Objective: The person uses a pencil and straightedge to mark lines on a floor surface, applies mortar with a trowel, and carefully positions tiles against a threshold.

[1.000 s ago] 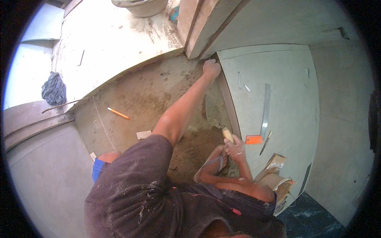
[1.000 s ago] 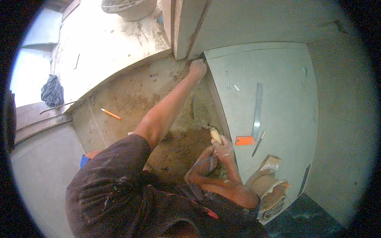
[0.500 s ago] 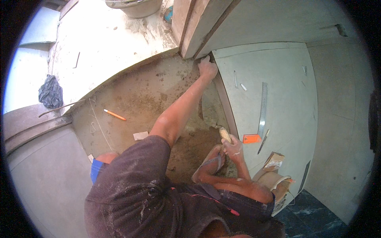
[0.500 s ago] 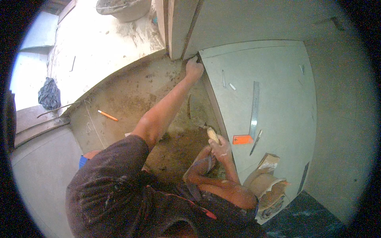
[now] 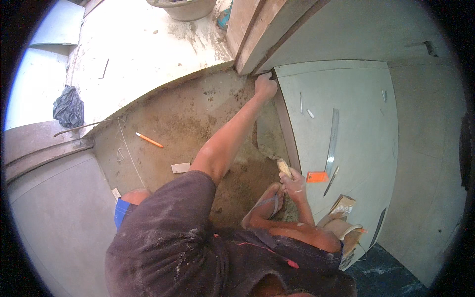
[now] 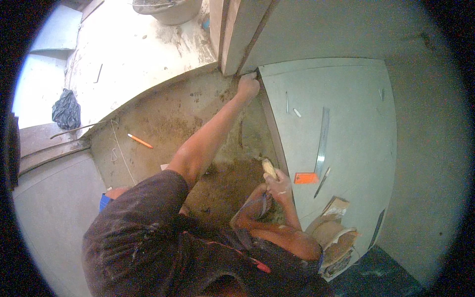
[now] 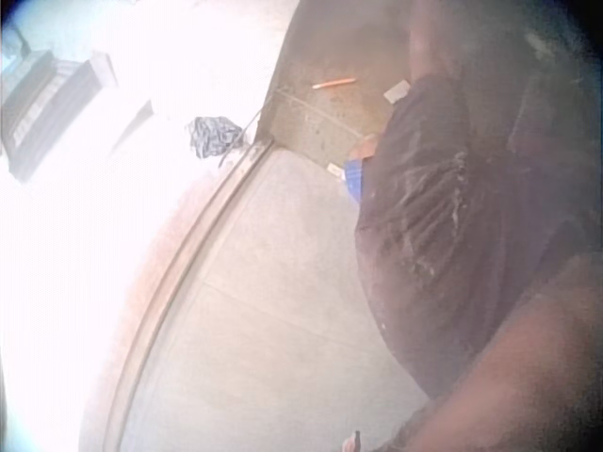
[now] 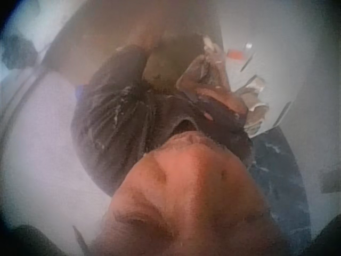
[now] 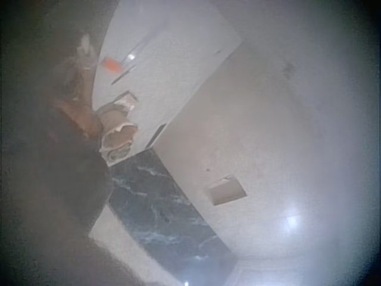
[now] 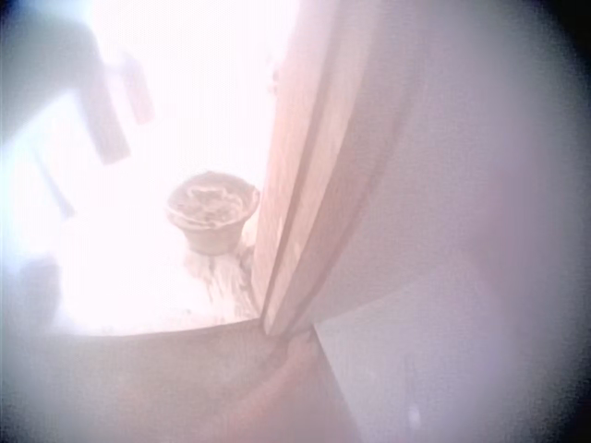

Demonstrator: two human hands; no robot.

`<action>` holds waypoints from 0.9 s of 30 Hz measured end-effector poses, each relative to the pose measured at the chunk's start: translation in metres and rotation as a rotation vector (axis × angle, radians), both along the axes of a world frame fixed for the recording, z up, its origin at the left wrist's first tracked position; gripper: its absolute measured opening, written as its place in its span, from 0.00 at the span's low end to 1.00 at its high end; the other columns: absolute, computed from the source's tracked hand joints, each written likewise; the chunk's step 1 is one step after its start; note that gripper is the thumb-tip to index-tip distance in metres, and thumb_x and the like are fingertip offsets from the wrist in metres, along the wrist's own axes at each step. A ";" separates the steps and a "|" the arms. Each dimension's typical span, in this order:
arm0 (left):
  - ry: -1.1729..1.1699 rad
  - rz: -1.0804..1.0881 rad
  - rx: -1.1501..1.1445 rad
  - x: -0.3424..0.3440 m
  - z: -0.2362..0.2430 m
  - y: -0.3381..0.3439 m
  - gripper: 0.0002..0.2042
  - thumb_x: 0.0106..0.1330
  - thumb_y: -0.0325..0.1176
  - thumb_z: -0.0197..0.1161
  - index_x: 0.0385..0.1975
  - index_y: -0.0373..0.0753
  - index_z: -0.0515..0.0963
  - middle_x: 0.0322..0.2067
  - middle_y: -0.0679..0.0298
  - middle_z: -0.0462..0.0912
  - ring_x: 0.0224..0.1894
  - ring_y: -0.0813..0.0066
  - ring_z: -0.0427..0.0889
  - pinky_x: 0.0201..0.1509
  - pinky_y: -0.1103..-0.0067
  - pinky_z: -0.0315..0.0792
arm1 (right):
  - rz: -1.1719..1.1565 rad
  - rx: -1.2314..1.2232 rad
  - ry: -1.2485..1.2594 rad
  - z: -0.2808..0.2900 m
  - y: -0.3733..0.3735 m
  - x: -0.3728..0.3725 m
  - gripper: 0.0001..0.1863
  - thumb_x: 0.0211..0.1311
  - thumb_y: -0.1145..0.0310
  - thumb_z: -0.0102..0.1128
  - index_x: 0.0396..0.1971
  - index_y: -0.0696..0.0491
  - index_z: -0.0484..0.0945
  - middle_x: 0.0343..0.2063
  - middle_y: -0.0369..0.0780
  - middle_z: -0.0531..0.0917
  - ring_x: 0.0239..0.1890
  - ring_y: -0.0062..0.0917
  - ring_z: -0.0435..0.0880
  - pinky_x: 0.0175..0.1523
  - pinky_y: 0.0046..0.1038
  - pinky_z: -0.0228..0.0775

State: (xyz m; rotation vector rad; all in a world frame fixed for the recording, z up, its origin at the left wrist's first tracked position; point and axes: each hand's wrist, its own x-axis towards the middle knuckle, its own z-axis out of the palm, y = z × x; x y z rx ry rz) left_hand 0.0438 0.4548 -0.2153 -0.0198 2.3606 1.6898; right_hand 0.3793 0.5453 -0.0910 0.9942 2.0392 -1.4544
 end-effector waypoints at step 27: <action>-0.053 0.037 -0.054 0.015 -0.009 0.001 0.24 0.54 0.24 0.51 0.53 0.33 0.80 0.54 0.44 0.78 0.61 0.40 0.70 0.69 0.61 0.63 | 0.041 0.049 0.009 0.010 -0.007 -0.003 0.15 0.65 0.62 0.62 0.44 0.56 0.80 0.21 0.30 0.77 0.19 0.12 0.73 0.23 0.18 0.67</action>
